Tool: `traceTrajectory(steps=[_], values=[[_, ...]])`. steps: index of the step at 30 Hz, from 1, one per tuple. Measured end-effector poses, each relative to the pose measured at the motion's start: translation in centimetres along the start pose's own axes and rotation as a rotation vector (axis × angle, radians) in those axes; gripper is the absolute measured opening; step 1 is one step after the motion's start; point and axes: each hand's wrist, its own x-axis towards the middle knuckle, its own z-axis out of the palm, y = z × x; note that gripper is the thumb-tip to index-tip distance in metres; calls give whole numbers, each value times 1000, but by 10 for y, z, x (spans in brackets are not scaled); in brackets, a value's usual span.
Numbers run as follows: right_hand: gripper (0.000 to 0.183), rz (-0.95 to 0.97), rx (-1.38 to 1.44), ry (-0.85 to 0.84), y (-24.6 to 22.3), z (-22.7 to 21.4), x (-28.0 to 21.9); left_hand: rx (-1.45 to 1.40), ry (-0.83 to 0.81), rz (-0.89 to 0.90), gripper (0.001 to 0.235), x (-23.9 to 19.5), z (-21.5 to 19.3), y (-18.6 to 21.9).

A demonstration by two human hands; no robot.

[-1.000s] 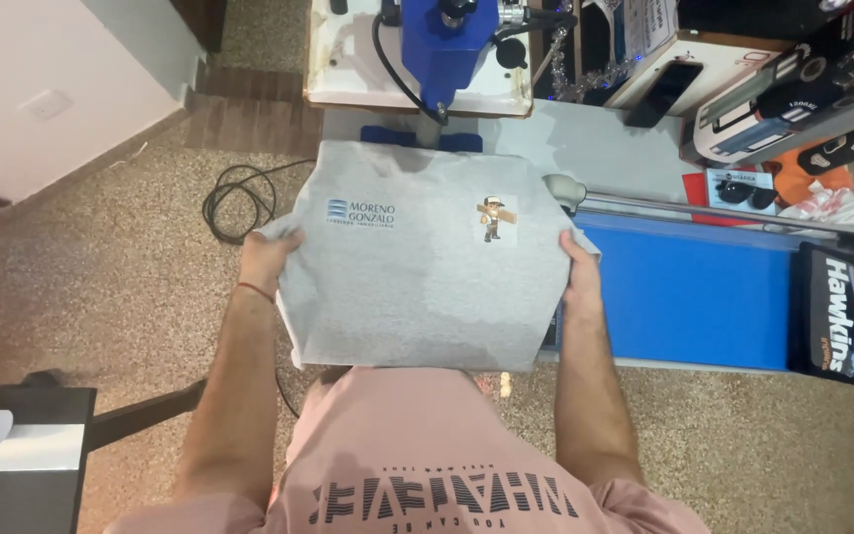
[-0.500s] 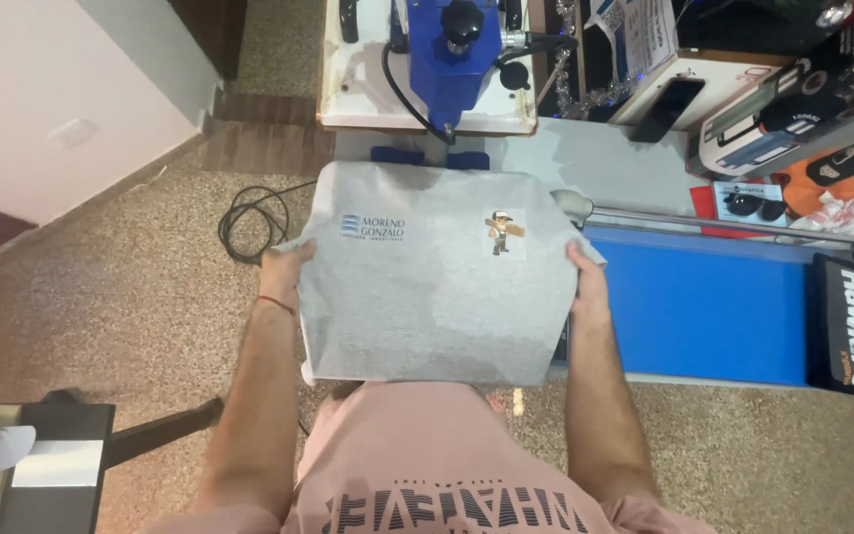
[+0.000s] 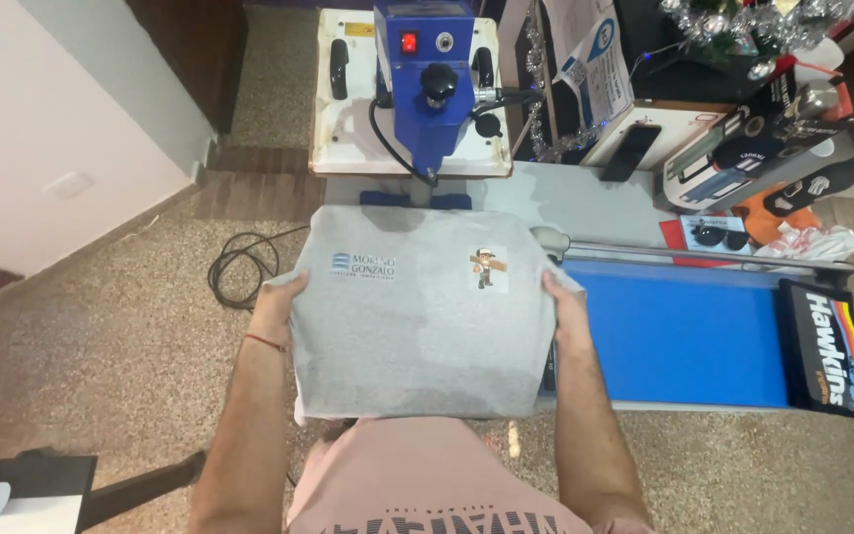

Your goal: The person places a transfer sheet on a gray t-shirt, smooths it, and uses a heat press machine to apply the design. After pressing, they remove the t-shirt, peel off the transfer backing, and display the finished shirt.

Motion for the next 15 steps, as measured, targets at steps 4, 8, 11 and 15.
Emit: traceTrajectory(steps=[4, 8, 11, 15], values=[[59, -41, 130, 27, -6, 9, -13, 13, 52, 66, 58, 62, -8, -34], [84, -65, 71, 35, -16, 11, -6, 81, 122, 73, 82, 45, 0, -24], [75, -13, -228, 77, 2, -8, 21, -71, 57, 62, 67, 48, 1, -22], [64, 10, -168, 31, -6, -10, 18, 99, 47, -7, 88, 11, 6, -3]])
